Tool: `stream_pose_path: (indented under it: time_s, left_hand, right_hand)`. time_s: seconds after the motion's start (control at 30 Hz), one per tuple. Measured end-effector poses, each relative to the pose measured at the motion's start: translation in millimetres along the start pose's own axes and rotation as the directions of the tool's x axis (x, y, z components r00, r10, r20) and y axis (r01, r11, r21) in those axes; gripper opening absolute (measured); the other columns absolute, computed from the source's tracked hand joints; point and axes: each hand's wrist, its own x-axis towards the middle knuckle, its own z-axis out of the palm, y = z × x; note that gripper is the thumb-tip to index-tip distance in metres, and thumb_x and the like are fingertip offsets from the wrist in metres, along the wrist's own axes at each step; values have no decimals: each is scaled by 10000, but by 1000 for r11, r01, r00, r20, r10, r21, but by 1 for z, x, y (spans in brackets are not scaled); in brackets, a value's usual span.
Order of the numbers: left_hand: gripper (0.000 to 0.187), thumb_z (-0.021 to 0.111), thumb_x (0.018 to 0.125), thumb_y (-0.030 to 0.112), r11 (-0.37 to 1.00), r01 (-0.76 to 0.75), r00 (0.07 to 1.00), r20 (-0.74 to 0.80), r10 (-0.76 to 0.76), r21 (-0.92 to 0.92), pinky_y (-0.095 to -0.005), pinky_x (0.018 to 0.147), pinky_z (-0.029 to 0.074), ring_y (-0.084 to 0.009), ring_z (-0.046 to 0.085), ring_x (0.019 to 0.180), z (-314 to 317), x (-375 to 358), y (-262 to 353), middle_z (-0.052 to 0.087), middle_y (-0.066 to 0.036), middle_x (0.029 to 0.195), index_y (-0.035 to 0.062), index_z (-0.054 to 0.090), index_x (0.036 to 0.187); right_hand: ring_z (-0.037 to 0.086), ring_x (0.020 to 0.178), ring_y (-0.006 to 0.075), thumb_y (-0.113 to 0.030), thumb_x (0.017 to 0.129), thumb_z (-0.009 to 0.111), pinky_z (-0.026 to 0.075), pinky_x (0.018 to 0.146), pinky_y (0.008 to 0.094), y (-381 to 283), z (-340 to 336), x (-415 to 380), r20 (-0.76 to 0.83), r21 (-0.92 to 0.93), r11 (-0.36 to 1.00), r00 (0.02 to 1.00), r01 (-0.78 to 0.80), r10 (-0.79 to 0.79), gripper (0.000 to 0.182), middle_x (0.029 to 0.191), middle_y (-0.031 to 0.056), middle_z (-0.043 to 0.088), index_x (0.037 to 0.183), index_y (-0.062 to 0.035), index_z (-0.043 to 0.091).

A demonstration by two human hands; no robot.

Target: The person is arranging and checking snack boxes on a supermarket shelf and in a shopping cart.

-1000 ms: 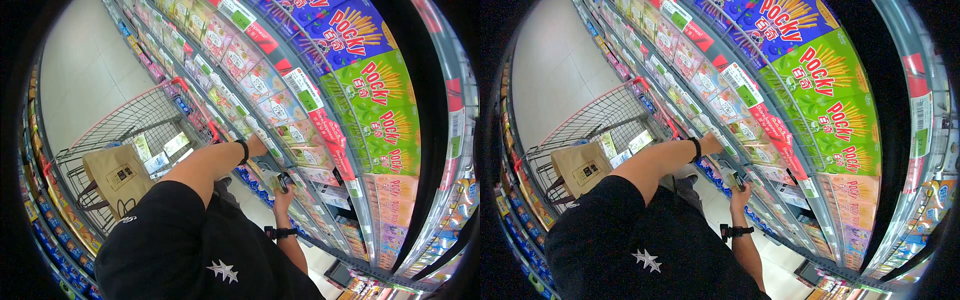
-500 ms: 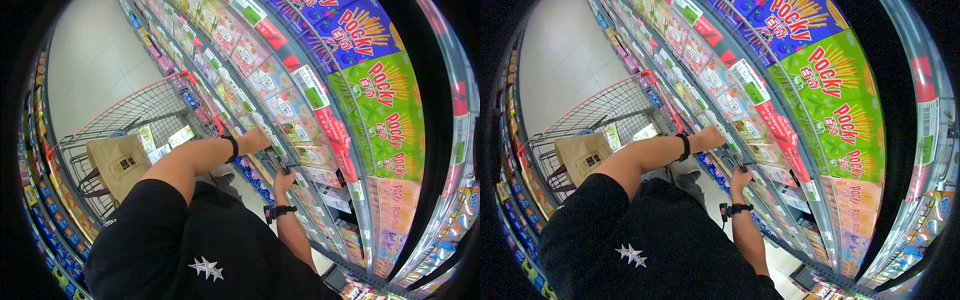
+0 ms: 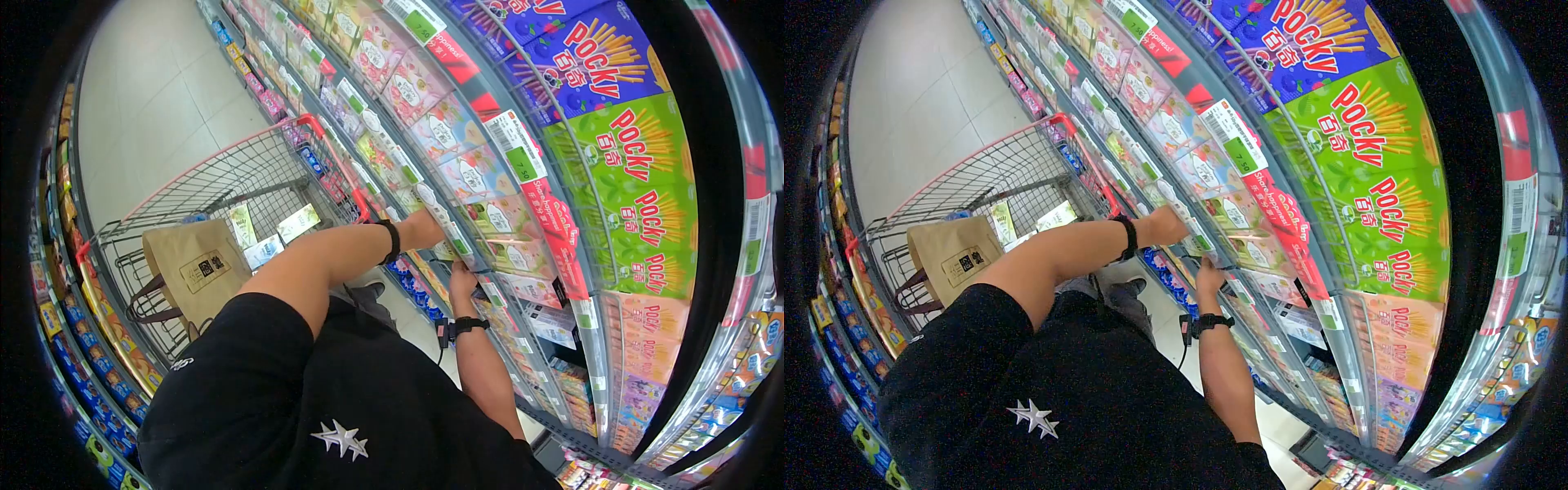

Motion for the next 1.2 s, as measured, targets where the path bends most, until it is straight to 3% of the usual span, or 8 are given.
stream_pose_path:
  time_s: [0.07, 0.2, 0.33, 0.53, 0.7, 0.97, 1.13, 1.2]
  left_hand:
    - [542, 542, 879, 142, 1000, 12, 997, 80, -14, 17, -483, 1136, 353, -401, 446, 1350, 6, 0, -2, 454, -220, 1471, 52, 485, 1411]
    - [542, 554, 868, 130, 996, -81, 990, -114, 84, 27, -473, 1126, 375, -396, 476, 1324, 30, -7, -13, 480, -214, 1446, 47, 494, 1400]
    - [544, 561, 866, 132, 997, -64, 994, -88, 68, 48, -450, 1119, 392, -367, 497, 1314, 38, -6, -14, 478, -210, 1450, 47, 495, 1399]
    - [523, 565, 862, 132, 998, -44, 998, -41, 46, 52, -437, 1103, 412, -368, 514, 1299, 13, 1, 1, 507, -213, 1428, 40, 524, 1375]
    - [531, 575, 836, 125, 998, 32, 999, -21, -33, -58, -442, 1080, 435, -376, 540, 1267, 5, 1, 7, 542, -219, 1387, 36, 541, 1358]
    - [582, 626, 780, 135, 999, 35, 999, -7, -35, -35, -460, 965, 519, -393, 586, 1194, 12, -13, 11, 552, -254, 1355, 24, 546, 1347]
    - [564, 573, 840, 159, 998, -38, 979, 201, 28, 46, -471, 1123, 343, -358, 500, 1312, 7, -29, 10, 500, -236, 1426, -10, 510, 1374]
    - [554, 587, 827, 165, 996, -63, 985, 163, 52, 64, -469, 1120, 344, -361, 510, 1296, 1, -34, 11, 516, -225, 1407, -4, 530, 1351]
  right_hand:
    - [629, 887, 225, -103, 916, 616, 474, 816, 349, 17, 8, 5, 19, 49, 999, 1000, -16, 15, 161, 925, 102, 694, 989, 34, 658]
    - [615, 835, 216, -118, 911, 609, 477, 798, 368, 6, 5, 1, 33, 151, 979, 991, -135, 131, 171, 870, 78, 669, 978, 34, 650]
    - [630, 861, 234, -139, 908, 615, 477, 816, 370, -10, -2, -3, 32, 22, 999, 998, -49, 48, 192, 916, 104, 689, 993, 30, 653]
    - [651, 1008, 288, -208, 915, 608, 455, 906, 366, -18, -5, -4, 104, 47, 997, 993, -65, 60, 280, 1056, 188, 700, 1053, 29, 668]
    - [609, 1163, 335, -258, 916, 579, 421, 1016, 371, -44, -18, -8, 176, -202, 975, 975, -97, 134, 360, 1197, 202, 673, 1162, -13, 673]
    - [574, 1216, 362, -312, 884, 595, 404, 1053, 386, -57, -23, -17, 151, -95, 991, 983, -92, 106, 442, 1254, 195, 651, 1210, -22, 660]
    - [586, 1220, 322, -187, 841, 653, 430, 1035, 368, -37, -1, -21, 109, -79, 995, 991, -66, 74, 431, 1244, 199, 652, 1215, 25, 629]
    - [575, 1237, 320, -85, 802, 673, 446, 1038, 379, -34, 3, -25, 80, 121, 986, 991, -118, 108, 544, 1297, 221, 595, 1306, 52, 523]
